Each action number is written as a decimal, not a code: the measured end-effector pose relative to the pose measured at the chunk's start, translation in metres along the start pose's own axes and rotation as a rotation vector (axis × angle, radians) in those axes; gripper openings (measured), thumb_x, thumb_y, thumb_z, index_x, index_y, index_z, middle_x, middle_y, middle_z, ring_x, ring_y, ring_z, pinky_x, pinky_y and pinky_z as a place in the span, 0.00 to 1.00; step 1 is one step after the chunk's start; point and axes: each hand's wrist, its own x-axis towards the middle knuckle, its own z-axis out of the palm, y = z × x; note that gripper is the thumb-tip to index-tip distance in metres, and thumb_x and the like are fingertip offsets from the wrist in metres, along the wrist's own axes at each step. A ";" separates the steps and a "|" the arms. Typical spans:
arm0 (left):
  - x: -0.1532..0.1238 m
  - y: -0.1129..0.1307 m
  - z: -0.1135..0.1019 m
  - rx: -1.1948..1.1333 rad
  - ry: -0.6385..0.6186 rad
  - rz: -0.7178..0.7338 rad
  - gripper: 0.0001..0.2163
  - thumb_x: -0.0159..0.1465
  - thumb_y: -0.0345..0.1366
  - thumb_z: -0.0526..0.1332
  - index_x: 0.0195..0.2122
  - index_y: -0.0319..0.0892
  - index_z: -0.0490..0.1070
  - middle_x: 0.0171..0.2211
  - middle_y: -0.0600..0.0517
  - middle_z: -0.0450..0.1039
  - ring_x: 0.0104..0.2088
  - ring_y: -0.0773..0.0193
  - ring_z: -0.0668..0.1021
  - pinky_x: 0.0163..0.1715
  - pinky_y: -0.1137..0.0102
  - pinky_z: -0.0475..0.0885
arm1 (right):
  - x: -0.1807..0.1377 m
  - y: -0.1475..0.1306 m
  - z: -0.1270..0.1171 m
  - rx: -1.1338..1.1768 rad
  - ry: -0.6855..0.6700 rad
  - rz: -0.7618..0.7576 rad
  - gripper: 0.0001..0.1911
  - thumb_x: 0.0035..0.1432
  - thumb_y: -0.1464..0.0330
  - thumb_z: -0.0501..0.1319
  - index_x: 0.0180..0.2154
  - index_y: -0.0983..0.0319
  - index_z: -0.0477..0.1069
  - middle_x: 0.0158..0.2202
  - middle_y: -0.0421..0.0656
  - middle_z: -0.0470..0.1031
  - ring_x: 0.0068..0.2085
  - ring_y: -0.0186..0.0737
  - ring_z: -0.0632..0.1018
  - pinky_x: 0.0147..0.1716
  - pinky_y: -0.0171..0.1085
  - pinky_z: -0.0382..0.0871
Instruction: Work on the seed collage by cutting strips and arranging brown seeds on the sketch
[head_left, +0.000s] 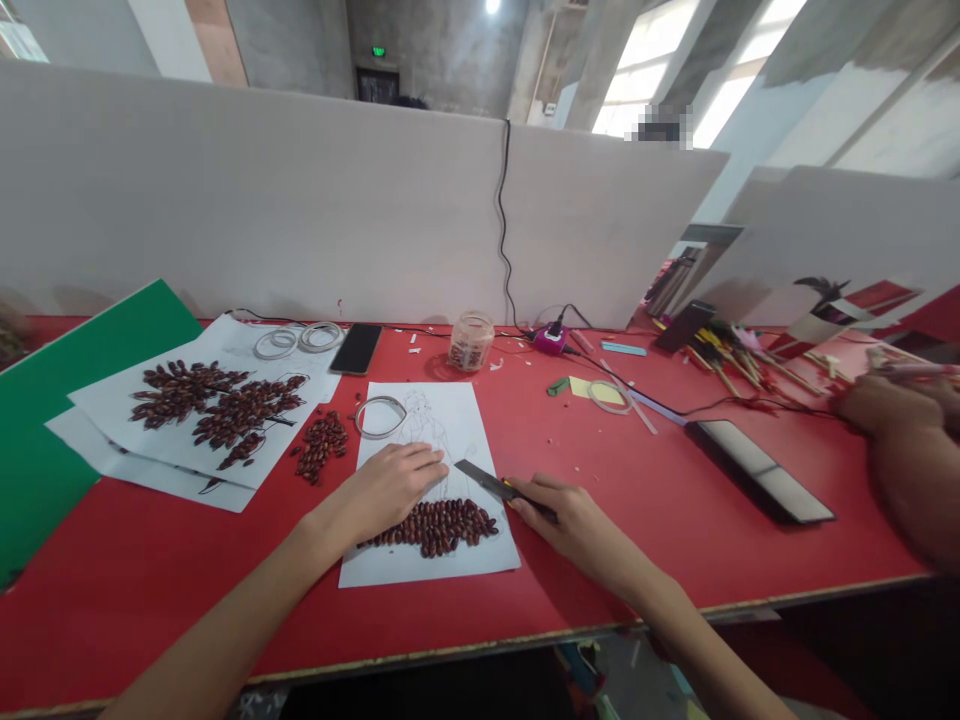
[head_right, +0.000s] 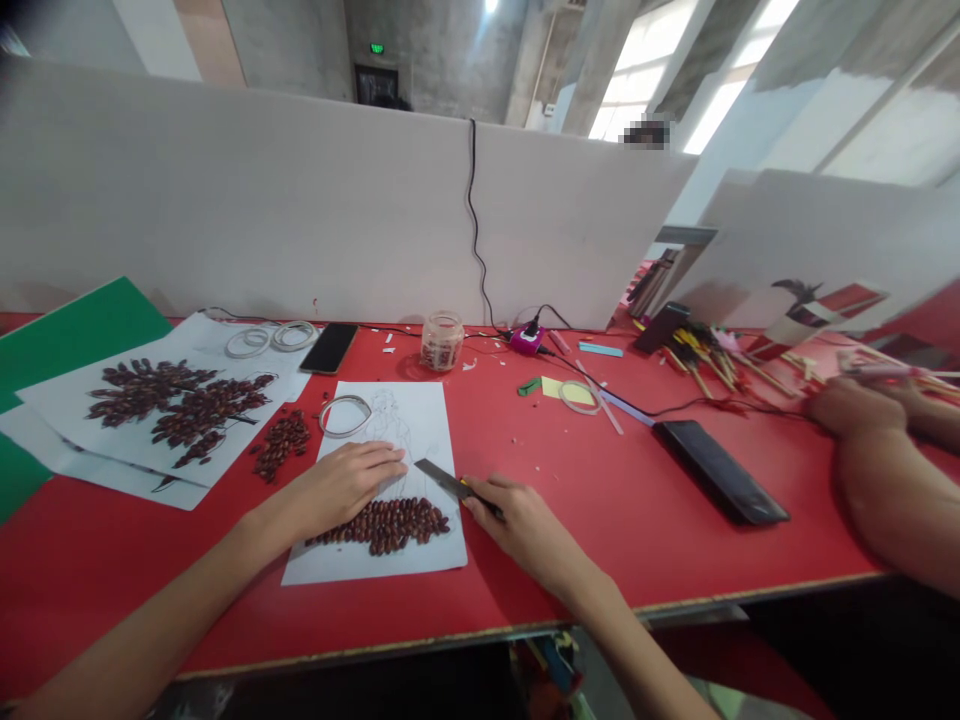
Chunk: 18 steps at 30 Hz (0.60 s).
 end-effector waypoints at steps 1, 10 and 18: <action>0.000 0.000 0.000 -0.001 -0.001 -0.002 0.15 0.73 0.26 0.53 0.57 0.43 0.69 0.60 0.48 0.72 0.60 0.57 0.73 0.55 0.62 0.71 | 0.000 0.000 0.000 0.000 0.000 -0.002 0.17 0.72 0.66 0.53 0.53 0.59 0.77 0.37 0.47 0.77 0.33 0.40 0.78 0.34 0.38 0.71; 0.001 0.000 0.000 -0.024 -0.026 -0.005 0.15 0.72 0.25 0.54 0.58 0.43 0.68 0.60 0.48 0.72 0.60 0.57 0.72 0.57 0.61 0.70 | -0.003 0.006 0.001 0.022 0.029 -0.015 0.18 0.72 0.64 0.52 0.55 0.59 0.75 0.36 0.46 0.76 0.32 0.39 0.77 0.33 0.38 0.70; 0.004 0.001 -0.002 -0.017 -0.055 -0.024 0.15 0.73 0.25 0.54 0.58 0.45 0.68 0.58 0.49 0.73 0.60 0.58 0.72 0.57 0.61 0.69 | -0.006 0.002 0.002 0.043 0.029 0.018 0.18 0.72 0.62 0.52 0.54 0.59 0.76 0.37 0.46 0.76 0.33 0.40 0.77 0.34 0.38 0.69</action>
